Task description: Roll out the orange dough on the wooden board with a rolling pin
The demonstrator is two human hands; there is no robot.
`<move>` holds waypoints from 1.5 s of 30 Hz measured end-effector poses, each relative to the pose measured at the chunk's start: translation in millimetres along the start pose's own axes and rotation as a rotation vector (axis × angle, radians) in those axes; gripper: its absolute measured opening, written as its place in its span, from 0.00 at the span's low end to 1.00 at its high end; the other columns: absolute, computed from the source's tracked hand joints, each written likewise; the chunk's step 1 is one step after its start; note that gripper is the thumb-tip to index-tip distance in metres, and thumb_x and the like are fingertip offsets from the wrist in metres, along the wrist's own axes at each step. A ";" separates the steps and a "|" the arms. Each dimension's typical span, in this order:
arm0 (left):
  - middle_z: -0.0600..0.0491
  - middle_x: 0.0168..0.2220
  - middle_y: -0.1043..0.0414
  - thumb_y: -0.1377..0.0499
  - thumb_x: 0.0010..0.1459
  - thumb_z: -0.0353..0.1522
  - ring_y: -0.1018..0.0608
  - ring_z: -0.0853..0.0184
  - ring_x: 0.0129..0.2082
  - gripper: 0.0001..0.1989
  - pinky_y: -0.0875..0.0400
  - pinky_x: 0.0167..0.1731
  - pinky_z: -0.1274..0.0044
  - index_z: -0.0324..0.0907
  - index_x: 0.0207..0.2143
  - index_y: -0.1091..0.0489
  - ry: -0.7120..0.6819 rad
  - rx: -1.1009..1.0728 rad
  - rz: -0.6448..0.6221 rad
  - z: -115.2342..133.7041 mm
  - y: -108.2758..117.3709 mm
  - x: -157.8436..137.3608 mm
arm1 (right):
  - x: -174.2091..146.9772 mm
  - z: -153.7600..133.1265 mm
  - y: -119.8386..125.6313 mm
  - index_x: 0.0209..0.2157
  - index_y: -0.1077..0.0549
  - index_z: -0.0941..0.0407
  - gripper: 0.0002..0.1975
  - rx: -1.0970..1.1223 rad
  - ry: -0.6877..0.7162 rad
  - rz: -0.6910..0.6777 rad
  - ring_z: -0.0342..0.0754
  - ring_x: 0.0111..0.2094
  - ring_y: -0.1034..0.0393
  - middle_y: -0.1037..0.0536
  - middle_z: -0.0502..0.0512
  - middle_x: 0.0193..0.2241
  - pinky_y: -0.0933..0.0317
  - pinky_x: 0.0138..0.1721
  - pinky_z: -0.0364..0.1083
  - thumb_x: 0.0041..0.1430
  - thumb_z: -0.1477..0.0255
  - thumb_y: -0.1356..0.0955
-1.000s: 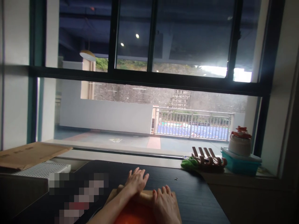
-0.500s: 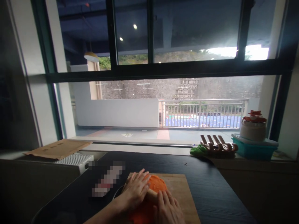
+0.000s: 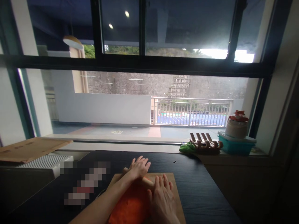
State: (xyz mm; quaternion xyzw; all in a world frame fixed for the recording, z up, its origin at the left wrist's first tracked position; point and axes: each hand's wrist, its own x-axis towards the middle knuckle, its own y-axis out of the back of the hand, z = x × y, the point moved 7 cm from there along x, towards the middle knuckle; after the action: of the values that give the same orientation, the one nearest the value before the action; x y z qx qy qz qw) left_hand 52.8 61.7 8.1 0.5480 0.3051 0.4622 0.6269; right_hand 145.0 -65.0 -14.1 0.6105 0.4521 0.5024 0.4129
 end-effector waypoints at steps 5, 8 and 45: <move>0.51 0.58 0.35 0.63 0.65 0.37 0.43 0.59 0.63 0.24 0.55 0.61 0.57 0.46 0.54 0.33 -0.117 0.065 0.036 -18.3 9.7 -69.7 | -36.6 -19.7 -34.2 0.62 0.41 0.56 0.30 0.051 0.236 0.060 0.58 0.63 0.51 0.45 0.58 0.62 0.48 0.59 0.54 0.60 0.60 0.39; 0.51 0.63 0.43 0.63 0.66 0.41 0.47 0.60 0.65 0.26 0.56 0.62 0.58 0.45 0.60 0.41 -0.174 0.086 0.013 -30.1 12.7 -104.0 | -50.8 -33.3 -38.3 0.62 0.42 0.54 0.31 0.082 0.347 0.082 0.57 0.62 0.50 0.45 0.56 0.62 0.49 0.59 0.54 0.58 0.60 0.38; 0.52 0.58 0.35 0.62 0.65 0.40 0.42 0.58 0.62 0.23 0.52 0.59 0.56 0.48 0.52 0.33 -0.077 0.103 -0.026 -24.8 6.5 -30.2 | 26.0 -8.0 14.1 0.53 0.31 0.55 0.25 0.008 0.017 -0.025 0.59 0.62 0.51 0.33 0.62 0.56 0.60 0.59 0.61 0.67 0.59 0.48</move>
State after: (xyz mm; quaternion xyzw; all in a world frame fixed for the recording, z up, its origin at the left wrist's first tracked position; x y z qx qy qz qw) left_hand 17.5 43.9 5.4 0.5927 0.3113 0.4162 0.6153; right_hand 141.3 -43.0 6.9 0.6021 0.4653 0.5006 0.4127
